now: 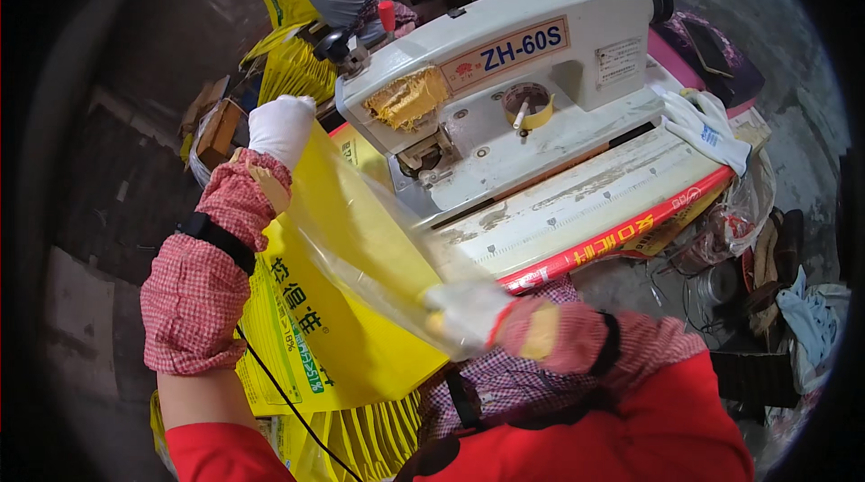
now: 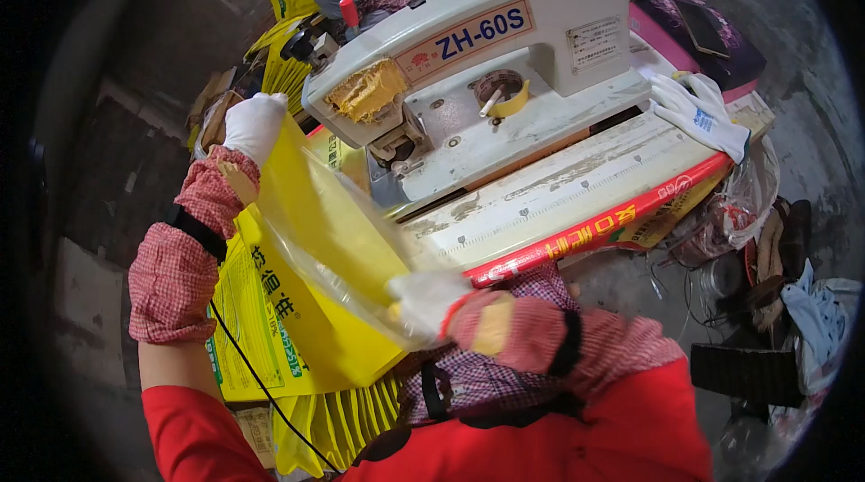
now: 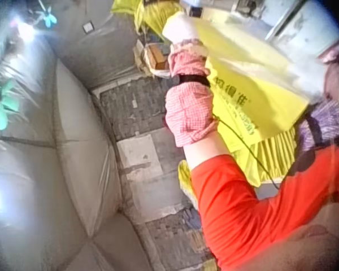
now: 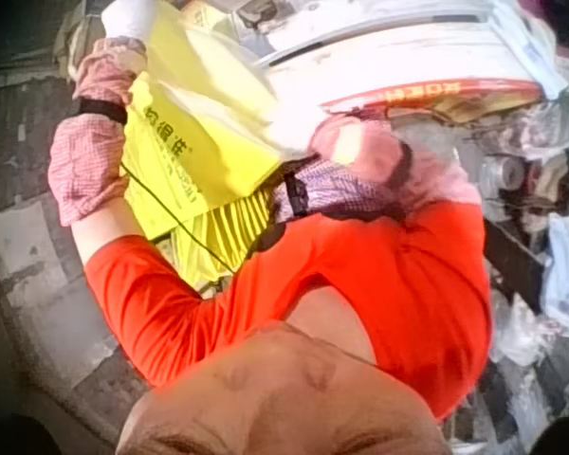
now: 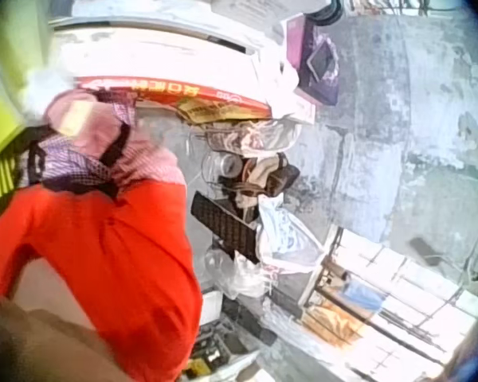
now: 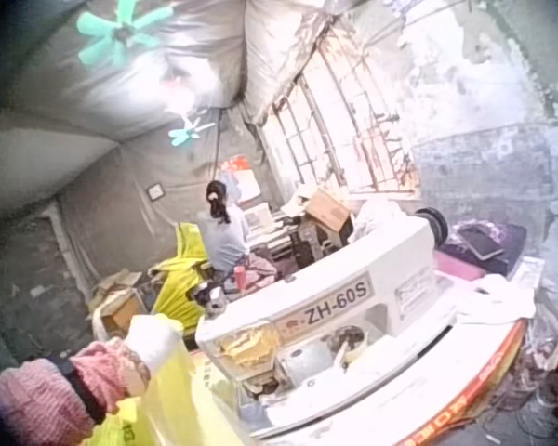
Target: Using an industrial sewing machine to stitch edges of large yellow plastic/woven bags.
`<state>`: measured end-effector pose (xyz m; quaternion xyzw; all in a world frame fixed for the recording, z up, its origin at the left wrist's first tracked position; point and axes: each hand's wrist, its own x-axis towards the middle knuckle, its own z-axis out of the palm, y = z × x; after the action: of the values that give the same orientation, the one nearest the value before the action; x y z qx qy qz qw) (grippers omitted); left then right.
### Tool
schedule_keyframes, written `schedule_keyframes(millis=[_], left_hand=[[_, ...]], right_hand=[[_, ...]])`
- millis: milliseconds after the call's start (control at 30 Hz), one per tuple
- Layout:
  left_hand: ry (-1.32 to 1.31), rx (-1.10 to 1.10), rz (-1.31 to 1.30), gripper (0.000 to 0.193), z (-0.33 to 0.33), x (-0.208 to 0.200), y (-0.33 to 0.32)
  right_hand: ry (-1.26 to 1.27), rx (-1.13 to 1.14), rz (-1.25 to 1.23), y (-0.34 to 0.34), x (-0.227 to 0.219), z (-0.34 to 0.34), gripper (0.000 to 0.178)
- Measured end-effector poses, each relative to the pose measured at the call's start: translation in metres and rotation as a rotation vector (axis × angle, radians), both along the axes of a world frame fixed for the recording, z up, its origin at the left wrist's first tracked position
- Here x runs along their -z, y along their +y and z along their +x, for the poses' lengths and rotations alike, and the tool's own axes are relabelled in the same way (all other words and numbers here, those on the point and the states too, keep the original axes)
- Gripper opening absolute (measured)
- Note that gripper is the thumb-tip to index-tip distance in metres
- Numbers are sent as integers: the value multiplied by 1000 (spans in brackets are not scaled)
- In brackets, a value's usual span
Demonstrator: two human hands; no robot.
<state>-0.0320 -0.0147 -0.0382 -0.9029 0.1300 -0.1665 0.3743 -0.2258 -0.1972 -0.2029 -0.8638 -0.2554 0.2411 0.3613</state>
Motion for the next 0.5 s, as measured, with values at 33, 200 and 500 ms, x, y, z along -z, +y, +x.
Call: schedule_keyframes(millis=[33, 200, 500], left_hand=[[0, 1, 0, 18, 0, -1, -4], [43, 15, 4, 17, -5, 8, -12], [85, -10, -20, 18, -10, 13, -23]], right_hand=[[-50, 174, 106, -15, 9, 1, 35], [-243, 574, 239, -29, 9, 23, 49], [309, 401, 698, -6, -6, 26, 52]])
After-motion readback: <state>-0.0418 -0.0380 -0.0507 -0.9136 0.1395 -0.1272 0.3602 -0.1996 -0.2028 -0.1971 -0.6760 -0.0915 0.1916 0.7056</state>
